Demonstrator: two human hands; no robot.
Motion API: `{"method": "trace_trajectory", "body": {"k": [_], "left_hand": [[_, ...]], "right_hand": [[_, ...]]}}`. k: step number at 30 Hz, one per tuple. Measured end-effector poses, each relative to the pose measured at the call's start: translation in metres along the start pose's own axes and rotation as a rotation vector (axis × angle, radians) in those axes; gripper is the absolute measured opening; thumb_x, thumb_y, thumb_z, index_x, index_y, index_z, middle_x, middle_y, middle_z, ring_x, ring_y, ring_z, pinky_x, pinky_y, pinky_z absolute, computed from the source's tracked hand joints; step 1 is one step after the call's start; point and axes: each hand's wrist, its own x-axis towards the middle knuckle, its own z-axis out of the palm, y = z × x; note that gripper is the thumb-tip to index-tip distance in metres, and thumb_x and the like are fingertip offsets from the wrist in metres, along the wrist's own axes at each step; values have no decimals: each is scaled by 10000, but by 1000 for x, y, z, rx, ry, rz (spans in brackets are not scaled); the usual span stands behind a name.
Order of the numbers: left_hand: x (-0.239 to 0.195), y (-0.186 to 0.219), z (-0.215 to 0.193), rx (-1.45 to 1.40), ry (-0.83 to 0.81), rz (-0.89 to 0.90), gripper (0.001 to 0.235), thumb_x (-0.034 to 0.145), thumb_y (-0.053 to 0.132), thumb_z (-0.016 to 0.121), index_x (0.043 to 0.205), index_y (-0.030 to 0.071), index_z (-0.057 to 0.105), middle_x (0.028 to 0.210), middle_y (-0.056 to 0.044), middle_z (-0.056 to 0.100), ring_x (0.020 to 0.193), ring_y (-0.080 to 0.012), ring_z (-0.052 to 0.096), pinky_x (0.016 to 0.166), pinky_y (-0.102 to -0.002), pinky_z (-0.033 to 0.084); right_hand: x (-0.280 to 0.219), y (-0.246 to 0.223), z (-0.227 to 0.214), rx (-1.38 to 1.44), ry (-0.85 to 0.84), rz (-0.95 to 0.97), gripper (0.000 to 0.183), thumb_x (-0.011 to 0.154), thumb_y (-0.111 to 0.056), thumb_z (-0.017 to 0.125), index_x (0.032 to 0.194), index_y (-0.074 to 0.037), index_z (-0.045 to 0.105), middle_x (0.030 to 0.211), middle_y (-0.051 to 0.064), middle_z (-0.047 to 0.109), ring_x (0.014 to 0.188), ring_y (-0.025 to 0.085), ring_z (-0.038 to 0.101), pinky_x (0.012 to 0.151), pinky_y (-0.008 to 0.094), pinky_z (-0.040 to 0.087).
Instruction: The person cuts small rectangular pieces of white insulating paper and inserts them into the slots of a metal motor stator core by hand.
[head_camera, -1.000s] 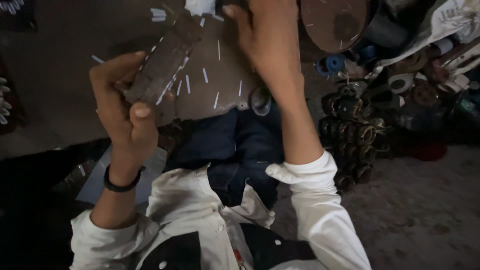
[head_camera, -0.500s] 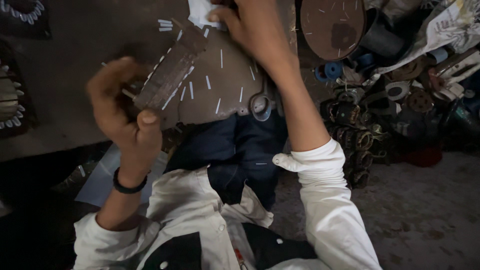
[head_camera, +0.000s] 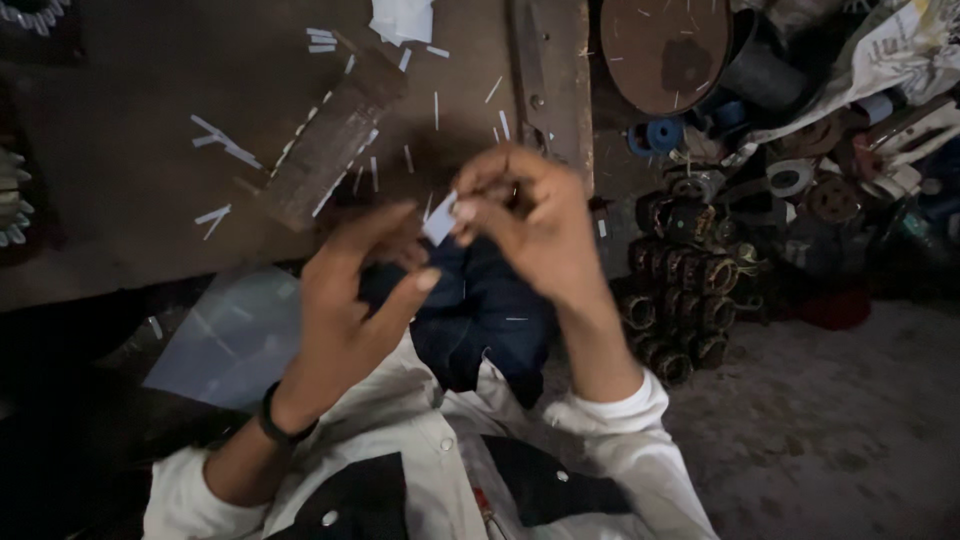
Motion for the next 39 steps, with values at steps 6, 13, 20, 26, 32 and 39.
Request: {"method": "trace_trajectory", "body": {"k": [6,13,20,26,32,39], "left_hand": [[22,2,22,-339,81,-353,184,1069,20,703,1217,-61,629,1045,-119,713,871,-135,697,776,-272,589],[32,-4,29,-341,138,-426,212,1012,20,668,1201,-56,609,1076,-114,712,852,-138,733,745,-271,629],[36,-3,37,-217,91,-320,215,1033,-12,678,1240,-53,633,1069,-102,729,895,-120,708,772,-246,590],[40,-4,34,-195,100,-327,137,983,3,711,1113,-35,691,1057,-77,717,873,-112,733,749,-230,608],[37,2,31,-53,36,-292,145,944,21,744,1082,-22,728,1020,-78,720,812,-116,736,690,-226,597],[31,2,24,-95,-170,-478,86,938,43,725,1005,-3,752,833,-39,759,732,-72,706,639,-223,568]], "right_hand": [[-28,-19,-2,-440,295,-111,169,960,17,778,1113,3,709,999,77,742,837,135,698,750,258,563],[-25,-23,-11,-613,406,-95,269,915,-6,797,1161,4,689,1030,82,701,834,137,676,739,260,534],[-13,-17,2,-295,175,-117,248,933,32,733,1177,19,686,1036,82,741,909,121,709,812,247,558],[-2,-11,-7,-288,174,-111,168,905,33,763,1066,25,716,1008,110,754,864,116,712,766,250,567],[-11,0,-9,-304,205,-63,118,861,65,763,958,29,707,870,85,754,784,128,701,741,243,552],[-23,3,-6,-535,89,-293,150,800,152,657,897,39,678,812,139,676,784,283,693,726,332,532]]}}
